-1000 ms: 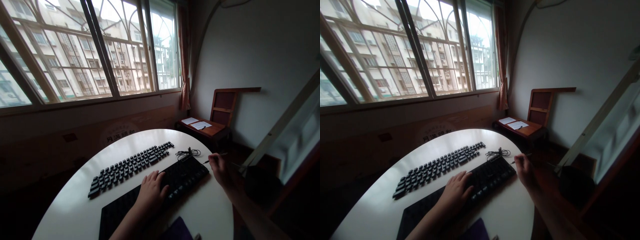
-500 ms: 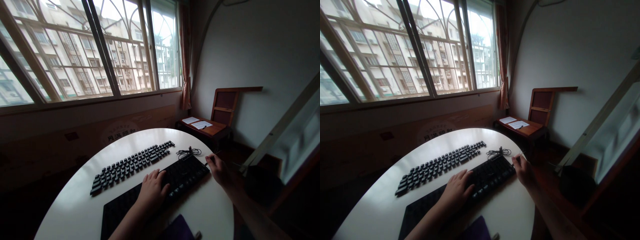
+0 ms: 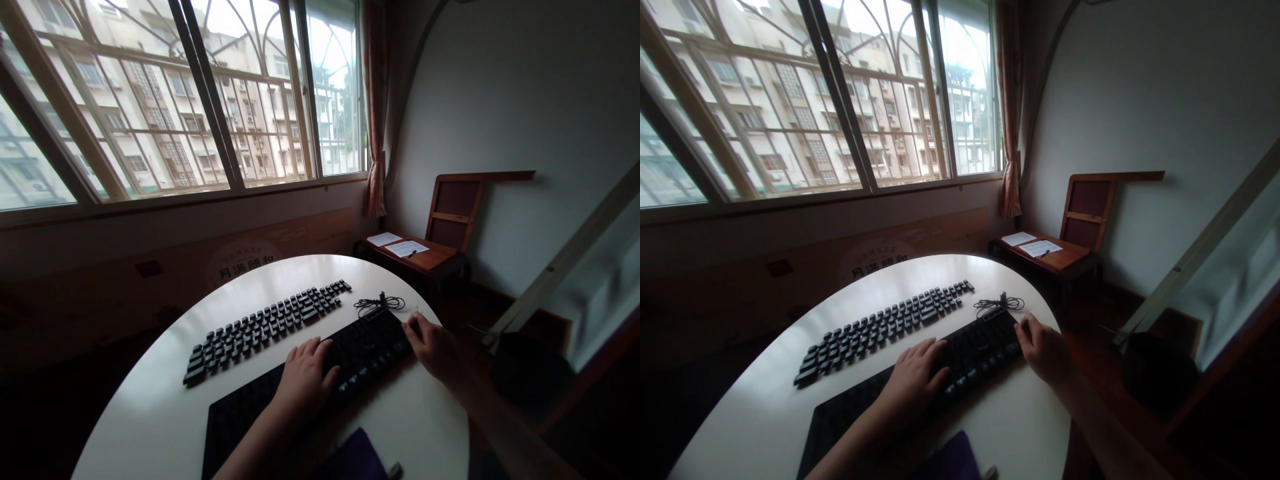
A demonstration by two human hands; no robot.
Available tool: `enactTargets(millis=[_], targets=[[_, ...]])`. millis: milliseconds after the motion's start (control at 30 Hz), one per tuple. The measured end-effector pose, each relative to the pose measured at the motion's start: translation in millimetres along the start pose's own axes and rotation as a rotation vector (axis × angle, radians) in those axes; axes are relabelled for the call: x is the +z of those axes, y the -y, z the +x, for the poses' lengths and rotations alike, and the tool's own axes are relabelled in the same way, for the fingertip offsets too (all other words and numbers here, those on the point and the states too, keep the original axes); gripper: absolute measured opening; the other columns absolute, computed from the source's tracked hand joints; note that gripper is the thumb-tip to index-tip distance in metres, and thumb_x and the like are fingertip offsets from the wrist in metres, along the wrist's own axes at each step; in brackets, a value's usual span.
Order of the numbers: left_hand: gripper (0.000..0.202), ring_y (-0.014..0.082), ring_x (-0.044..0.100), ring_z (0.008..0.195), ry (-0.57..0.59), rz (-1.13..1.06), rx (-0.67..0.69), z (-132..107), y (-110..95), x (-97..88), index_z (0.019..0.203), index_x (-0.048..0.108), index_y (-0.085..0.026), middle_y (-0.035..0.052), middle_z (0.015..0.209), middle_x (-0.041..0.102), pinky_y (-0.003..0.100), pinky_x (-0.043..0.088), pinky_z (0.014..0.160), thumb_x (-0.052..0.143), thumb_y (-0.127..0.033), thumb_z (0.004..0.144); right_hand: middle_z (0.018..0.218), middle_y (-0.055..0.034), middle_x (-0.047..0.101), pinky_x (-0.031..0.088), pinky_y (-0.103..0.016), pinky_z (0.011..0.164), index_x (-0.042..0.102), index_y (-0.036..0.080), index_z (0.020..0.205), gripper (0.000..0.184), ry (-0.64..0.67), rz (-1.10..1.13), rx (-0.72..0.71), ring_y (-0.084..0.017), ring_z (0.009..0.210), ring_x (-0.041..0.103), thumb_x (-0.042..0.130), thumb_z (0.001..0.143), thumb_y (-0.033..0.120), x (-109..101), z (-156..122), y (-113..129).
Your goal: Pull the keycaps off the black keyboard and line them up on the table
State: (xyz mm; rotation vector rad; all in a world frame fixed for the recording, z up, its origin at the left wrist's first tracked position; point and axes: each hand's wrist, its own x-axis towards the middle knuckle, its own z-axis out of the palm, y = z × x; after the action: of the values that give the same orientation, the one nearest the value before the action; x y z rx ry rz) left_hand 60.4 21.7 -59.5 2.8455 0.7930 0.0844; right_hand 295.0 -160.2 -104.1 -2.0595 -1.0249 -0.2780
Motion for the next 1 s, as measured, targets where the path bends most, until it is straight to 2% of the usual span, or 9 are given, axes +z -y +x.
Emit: enactTargets(millis=[267, 500, 667, 833, 1000], targets=[[0.059, 0.0315, 0.044, 0.136, 0.021, -0.018, -0.022, -1.2, -3.6, -7.4, 0.144, 0.049, -0.022, 0.0106, 0.148, 0.049, 0.047, 0.033, 0.112, 0.051, -0.044, 0.089, 0.065, -0.0022, 0.062, 0.045, -0.028, 0.058, 0.051, 0.022, 0.082, 0.033, -0.112, 0.15, 0.044, -0.021, 0.058, 0.061, 0.043, 0.097, 0.051, -4.3, -3.8, 4.3], [0.057, 0.0299, 0.046, 0.134, 0.026, -0.044, -0.03, -1.0, -6.4, -11.9, 0.141, 0.051, -0.023, 0.0091, 0.146, 0.052, 0.045, 0.034, 0.111, 0.053, -0.044, 0.088, 0.067, -0.0032, 0.062, 0.047, -0.028, 0.059, 0.052, 0.022, 0.082, 0.033, -0.177, 0.205, 0.027, -0.021, 0.061, 0.061, 0.045, 0.096, 0.051, -6.9, -5.7, 7.3], [0.057, 0.0304, 0.046, 0.134, 0.02, -0.044, -0.025, -1.0, -6.3, -10.9, 0.141, 0.051, -0.022, 0.0094, 0.146, 0.052, 0.046, 0.034, 0.112, 0.054, -0.043, 0.088, 0.067, -0.0035, 0.063, 0.047, -0.028, 0.059, 0.052, 0.022, 0.081, 0.032, -0.168, 0.207, 0.025, -0.021, 0.061, 0.061, 0.046, 0.096, 0.05, -5.0, -5.4, 4.7], [0.056, 0.0313, 0.043, 0.136, 0.013, -0.007, -0.025, -3.9, -8.1, -8.8, 0.143, 0.05, -0.021, 0.0113, 0.147, 0.05, 0.047, 0.032, 0.113, 0.051, -0.043, 0.09, 0.064, -0.0014, 0.06, 0.045, -0.027, 0.056, 0.051, 0.022, 0.08, 0.03, -0.089, 0.217, 0.0, -0.019, 0.056, 0.058, 0.047, 0.095, 0.047, -1.4, -4.1, 3.7], [0.058, 0.031, 0.033, 0.144, 0.017, 0.019, -0.007, -6.2, -11.4, -9.0, 0.147, 0.045, -0.019, 0.0138, 0.156, 0.037, 0.051, 0.021, 0.12, 0.043, -0.047, 0.096, 0.063, -0.0005, 0.059, 0.043, -0.027, 0.056, 0.049, 0.022, 0.079, 0.03, -0.049, 0.217, -0.005, -0.018, 0.055, 0.057, 0.046, 0.097, 0.047, 1.0, -3.6, 3.2]])
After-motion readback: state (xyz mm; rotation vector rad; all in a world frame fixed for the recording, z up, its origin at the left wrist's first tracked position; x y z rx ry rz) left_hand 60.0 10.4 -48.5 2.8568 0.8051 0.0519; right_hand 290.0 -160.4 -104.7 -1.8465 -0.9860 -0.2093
